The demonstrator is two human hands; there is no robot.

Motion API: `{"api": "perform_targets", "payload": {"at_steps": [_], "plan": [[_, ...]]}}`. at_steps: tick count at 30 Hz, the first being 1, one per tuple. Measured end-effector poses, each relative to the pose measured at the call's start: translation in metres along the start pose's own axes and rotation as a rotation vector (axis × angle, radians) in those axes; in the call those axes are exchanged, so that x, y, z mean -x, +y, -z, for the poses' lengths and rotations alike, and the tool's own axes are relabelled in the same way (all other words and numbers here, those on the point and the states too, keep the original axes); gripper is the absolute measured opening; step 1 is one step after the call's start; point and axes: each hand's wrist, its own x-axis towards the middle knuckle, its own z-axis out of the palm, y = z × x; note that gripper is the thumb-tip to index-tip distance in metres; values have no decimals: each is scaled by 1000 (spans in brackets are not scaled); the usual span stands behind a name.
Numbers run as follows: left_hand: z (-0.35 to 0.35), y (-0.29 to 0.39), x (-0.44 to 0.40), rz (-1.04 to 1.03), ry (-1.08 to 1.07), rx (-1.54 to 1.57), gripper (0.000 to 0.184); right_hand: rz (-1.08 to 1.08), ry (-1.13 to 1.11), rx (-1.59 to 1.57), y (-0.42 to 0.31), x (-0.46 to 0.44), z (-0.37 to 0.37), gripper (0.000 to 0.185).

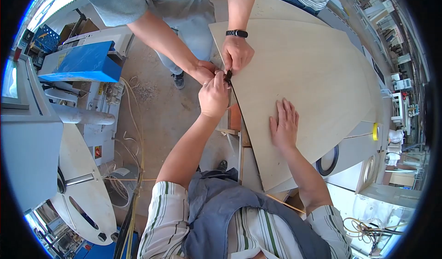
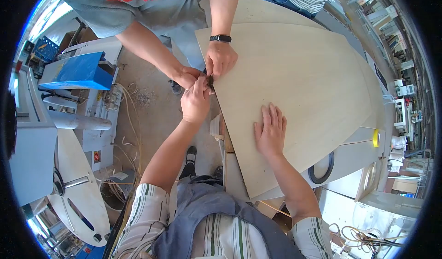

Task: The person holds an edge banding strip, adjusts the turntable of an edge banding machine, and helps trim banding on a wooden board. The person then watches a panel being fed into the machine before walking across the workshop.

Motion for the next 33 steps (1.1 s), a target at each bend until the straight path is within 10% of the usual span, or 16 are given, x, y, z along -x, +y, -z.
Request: {"api": "perform_targets", "payload": {"at_steps": [17, 21, 27, 33], "plan": [[5, -34, -39, -551, -249, 3, 9, 37, 17, -30, 2, -2, -1, 51], [68, -97, 10, -511, -565, -297, 11, 40, -13, -26, 3, -3, 2, 52], [145, -135, 119, 98, -939, -583, 13, 40, -12, 20, 0, -1, -2, 52], [126, -139, 161, 31, -713, -570, 14, 99, -2, 18, 0, -2, -4, 52]]}}
